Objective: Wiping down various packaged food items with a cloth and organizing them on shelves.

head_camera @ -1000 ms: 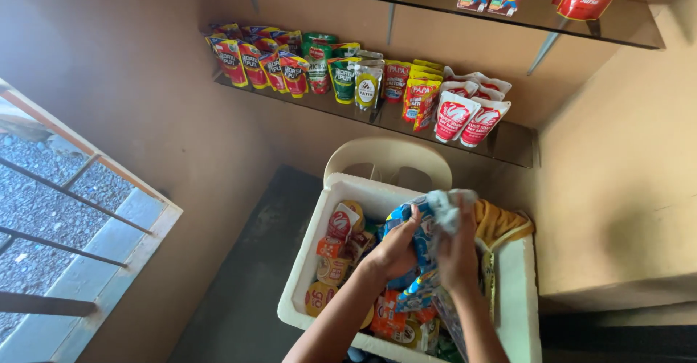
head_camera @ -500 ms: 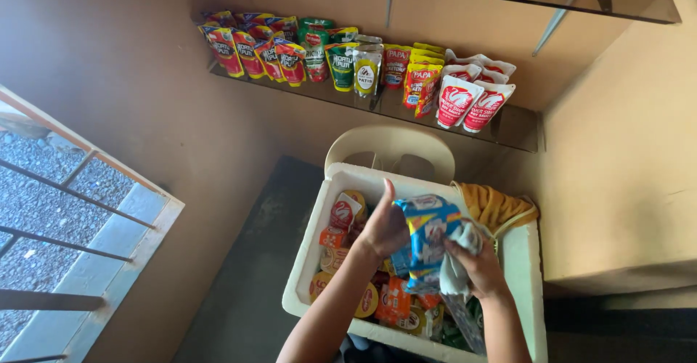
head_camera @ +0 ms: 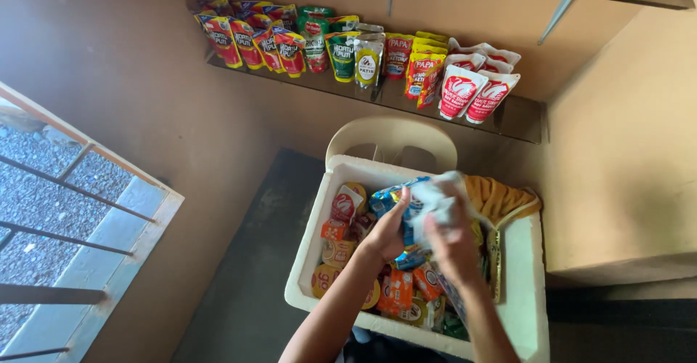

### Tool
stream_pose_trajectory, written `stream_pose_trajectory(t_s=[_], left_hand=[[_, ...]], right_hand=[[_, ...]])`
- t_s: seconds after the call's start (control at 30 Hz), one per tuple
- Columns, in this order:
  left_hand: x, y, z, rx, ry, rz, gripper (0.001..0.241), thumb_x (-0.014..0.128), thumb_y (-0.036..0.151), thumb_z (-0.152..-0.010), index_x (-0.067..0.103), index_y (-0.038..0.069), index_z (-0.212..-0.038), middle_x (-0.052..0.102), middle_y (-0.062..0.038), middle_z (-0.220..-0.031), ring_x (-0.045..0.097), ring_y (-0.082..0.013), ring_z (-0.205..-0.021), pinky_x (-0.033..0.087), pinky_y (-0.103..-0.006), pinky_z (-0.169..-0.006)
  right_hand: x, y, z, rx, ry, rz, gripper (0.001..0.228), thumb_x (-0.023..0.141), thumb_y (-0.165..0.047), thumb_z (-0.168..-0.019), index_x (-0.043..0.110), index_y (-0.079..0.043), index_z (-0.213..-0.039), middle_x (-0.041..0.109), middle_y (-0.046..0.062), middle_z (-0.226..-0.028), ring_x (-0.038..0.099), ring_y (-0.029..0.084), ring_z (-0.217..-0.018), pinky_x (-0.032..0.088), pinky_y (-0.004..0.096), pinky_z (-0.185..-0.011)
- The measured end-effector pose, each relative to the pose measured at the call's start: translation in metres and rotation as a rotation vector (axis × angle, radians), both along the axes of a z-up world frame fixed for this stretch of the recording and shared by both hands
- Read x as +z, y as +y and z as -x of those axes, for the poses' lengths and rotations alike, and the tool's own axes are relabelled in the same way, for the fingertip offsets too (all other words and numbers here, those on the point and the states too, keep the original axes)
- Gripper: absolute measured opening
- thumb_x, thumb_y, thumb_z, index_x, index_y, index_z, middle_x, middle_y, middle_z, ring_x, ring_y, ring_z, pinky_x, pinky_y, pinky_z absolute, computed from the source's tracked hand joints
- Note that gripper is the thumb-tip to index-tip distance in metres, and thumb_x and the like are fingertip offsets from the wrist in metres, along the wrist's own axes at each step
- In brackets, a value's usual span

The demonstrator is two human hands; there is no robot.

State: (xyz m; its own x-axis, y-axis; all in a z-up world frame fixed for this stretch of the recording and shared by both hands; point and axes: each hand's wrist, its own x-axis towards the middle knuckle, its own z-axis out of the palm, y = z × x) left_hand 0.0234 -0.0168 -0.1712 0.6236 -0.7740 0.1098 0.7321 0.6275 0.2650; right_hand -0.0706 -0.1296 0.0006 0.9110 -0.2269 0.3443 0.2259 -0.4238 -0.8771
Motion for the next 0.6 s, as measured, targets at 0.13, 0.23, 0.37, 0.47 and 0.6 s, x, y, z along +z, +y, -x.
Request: stream_pose_trajectory(t_s=[0.13,0.23,0.37,0.47,0.6], left_hand=[[0.031,-0.004,0.012,0.051,0.041,-0.003,0.060,0.041,0.053,-0.118,0.050,0.005,-0.153,0.059,-0.012,-0.147,0.061,-0.0252,-0.128,0.047,-0.0427,-0.114],[0.070,-0.002,0.021,0.105,0.090,-0.263,0.064,0.037,0.056,-0.109,0.050,0.010,-0.151,0.059,-0.007,-0.149,0.060,-0.0203,-0.130,0.042,-0.0383,-0.118],[0.070,0.003,0.023,-0.001,0.057,-0.253,0.071,0.035,0.062,-0.109,0.049,0.008,-0.152,0.059,-0.010,-0.147,0.059,-0.0234,-0.129,0.041,-0.0419,-0.117],[0.092,0.019,0.027,-0.028,0.063,-0.164,0.073,0.035,0.063,-0.109,0.048,0.007,-0.154,0.059,-0.012,-0.146,0.058,-0.0278,-0.130,0.043,-0.0472,-0.116],[0.141,0.038,0.020,0.030,0.095,0.020,0.076,0.035,0.066,-0.105,0.044,0.009,-0.155,0.058,-0.016,-0.146,0.057,-0.0346,-0.134,0.043,-0.0535,-0.115]], right_hand=[[-0.032,0.018,-0.009,0.043,-0.152,0.396,0.068,0.064,-0.021,-0.090,0.042,-0.005,-0.152,0.046,0.023,-0.151,0.040,0.038,-0.143,0.028,0.051,-0.119],[-0.063,0.003,-0.024,-0.015,-0.214,0.417,0.066,0.058,-0.022,-0.097,0.038,-0.001,-0.156,0.035,0.029,-0.160,0.029,0.042,-0.150,0.021,0.050,-0.121],[-0.101,-0.026,-0.037,-0.115,-0.064,-0.186,0.053,0.053,-0.027,-0.105,0.038,-0.003,-0.150,0.051,0.019,-0.144,0.049,0.032,-0.131,0.037,0.041,-0.111],[-0.169,-0.086,-0.034,-0.068,0.140,-0.564,0.041,0.055,-0.030,-0.110,0.045,-0.003,-0.138,0.058,0.012,-0.121,0.058,0.025,-0.109,0.047,0.037,-0.092],[-0.218,-0.137,-0.014,0.330,0.359,-1.086,0.038,0.069,-0.021,-0.102,0.056,0.000,-0.132,0.065,0.012,-0.103,0.066,0.023,-0.089,0.057,0.040,-0.072]])
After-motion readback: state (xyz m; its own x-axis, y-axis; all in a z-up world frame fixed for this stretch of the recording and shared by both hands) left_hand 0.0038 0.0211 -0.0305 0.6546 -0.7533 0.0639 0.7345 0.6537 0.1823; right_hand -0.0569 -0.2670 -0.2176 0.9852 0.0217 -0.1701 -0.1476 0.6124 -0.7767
